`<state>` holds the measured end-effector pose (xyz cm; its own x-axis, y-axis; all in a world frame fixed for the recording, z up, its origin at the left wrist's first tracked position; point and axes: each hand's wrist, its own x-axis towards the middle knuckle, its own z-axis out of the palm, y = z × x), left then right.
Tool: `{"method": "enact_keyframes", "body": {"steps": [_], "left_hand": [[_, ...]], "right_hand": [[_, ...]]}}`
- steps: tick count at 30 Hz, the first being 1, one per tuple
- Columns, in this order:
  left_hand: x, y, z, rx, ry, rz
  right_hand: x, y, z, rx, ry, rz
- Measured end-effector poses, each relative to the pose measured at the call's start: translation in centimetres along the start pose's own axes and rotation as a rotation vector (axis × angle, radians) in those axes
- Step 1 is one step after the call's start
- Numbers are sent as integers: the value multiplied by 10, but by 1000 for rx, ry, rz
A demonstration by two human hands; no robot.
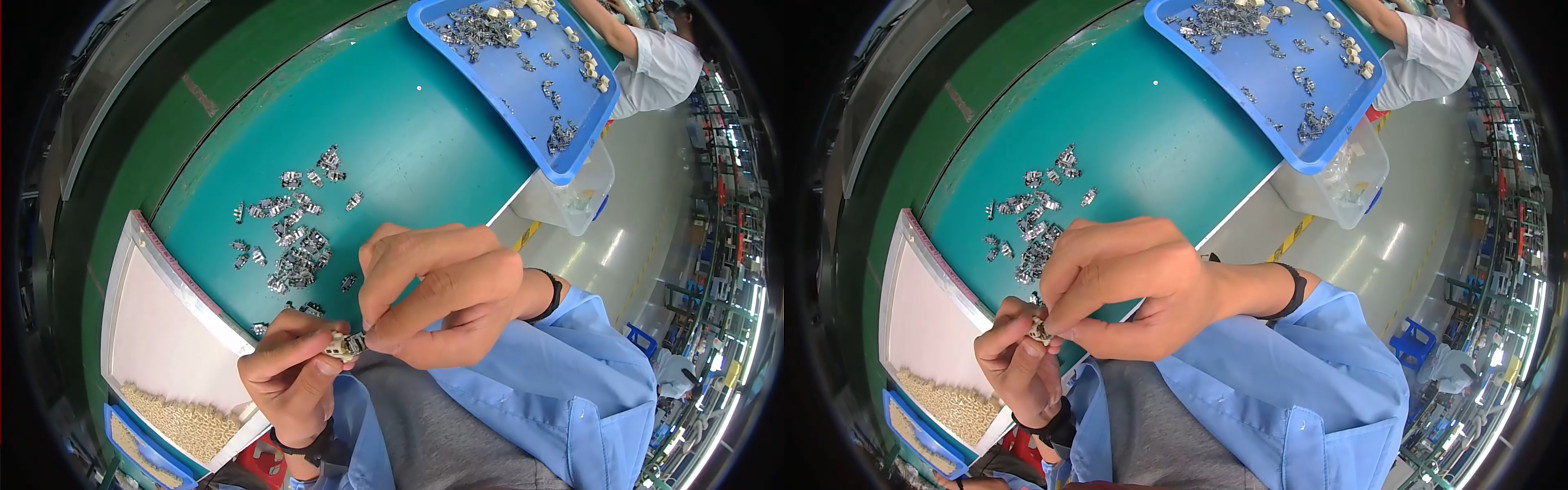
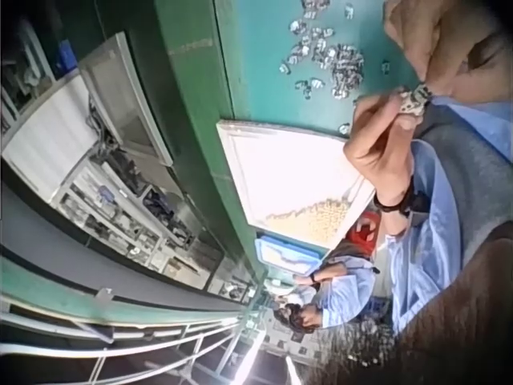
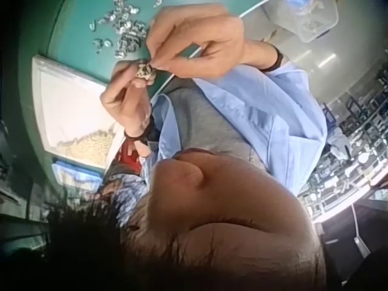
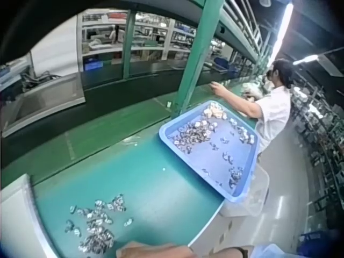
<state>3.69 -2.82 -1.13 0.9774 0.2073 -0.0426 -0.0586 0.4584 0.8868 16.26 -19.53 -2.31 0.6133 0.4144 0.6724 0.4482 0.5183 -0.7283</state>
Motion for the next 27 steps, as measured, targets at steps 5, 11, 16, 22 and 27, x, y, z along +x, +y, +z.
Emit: {"method": "enact_keyframes", "body": {"steps": [5, 11, 16, 22, 27], "left_hand": [[-1, -1, 1, -83, 64, -28], [-1, -2, 1, -111, 39, -6], [3, -8, -6, -73, 46, -5], [33, 5, 11, 447, -3, -39], [114, 11, -11, 634, -92, -54]], "right_hand": [[2, -4, -1, -47, -26, -25], [3, -5, 4, -108, -62, -36], [7, 2, 4, -237, -75, -74], [1, 10, -16, -402, -113, -24], [-11, 40, -48, -688, -158, 237]]}}
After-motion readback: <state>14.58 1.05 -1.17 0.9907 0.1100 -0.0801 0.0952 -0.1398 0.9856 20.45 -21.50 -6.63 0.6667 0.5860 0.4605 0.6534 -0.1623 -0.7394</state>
